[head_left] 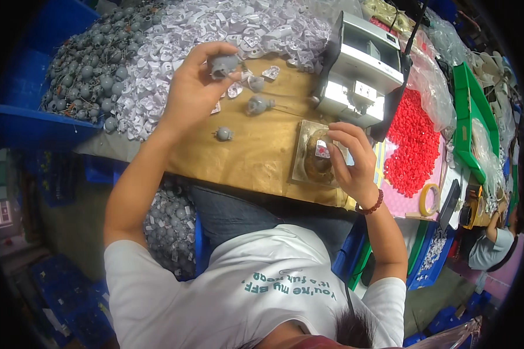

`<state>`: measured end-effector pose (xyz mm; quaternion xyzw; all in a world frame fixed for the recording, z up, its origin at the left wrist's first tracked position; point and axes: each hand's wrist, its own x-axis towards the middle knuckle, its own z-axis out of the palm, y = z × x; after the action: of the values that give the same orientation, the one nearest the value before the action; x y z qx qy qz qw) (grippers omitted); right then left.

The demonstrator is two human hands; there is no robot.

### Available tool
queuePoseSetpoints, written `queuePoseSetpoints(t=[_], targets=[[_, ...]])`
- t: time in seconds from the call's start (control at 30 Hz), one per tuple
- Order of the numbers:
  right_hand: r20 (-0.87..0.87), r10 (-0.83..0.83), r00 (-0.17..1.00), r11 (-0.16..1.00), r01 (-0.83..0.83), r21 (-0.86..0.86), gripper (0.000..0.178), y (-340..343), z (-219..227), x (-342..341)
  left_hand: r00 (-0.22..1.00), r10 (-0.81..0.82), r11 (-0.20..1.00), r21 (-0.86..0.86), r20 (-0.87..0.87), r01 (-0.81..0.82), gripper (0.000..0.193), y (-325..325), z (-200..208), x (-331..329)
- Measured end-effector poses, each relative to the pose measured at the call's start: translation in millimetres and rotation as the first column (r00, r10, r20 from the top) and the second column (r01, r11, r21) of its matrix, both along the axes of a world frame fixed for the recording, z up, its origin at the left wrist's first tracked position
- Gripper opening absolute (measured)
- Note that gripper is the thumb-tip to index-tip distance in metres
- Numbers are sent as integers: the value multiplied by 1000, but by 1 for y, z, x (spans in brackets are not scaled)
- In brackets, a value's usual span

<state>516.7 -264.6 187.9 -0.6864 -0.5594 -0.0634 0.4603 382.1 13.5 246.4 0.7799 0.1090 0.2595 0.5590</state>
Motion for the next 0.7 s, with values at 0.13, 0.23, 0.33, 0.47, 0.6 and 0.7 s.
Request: queuePoseSetpoints(t=[0.13,0.23,0.33,0.47,0.6,0.7], targets=[[3,-14,1000,999,13,39,34,9,9,-2,947,-250,960,-72,204,269,41,-22,13,-19],[-105,71,992,989,-56,137,38,21,31,-9,901,-375,918,-49,218,394,44,-46,11,-27],[-401,296,867,949,-314,21,43,16,36,-13,832,-512,805,-218,212,551,46,-69,6,-30],[-896,256,364,901,-425,85,32,-7,24,-24,767,-573,588,-506,290,631,35,-94,-12,-35],[-947,-60,315,885,-422,-196,29,-29,29,-13,856,-467,517,-717,222,468,31,-116,-46,-42],[-509,32,860,932,-210,-296,24,-33,8,-19,937,-345,663,-721,-53,203,36,-140,-74,-37]])
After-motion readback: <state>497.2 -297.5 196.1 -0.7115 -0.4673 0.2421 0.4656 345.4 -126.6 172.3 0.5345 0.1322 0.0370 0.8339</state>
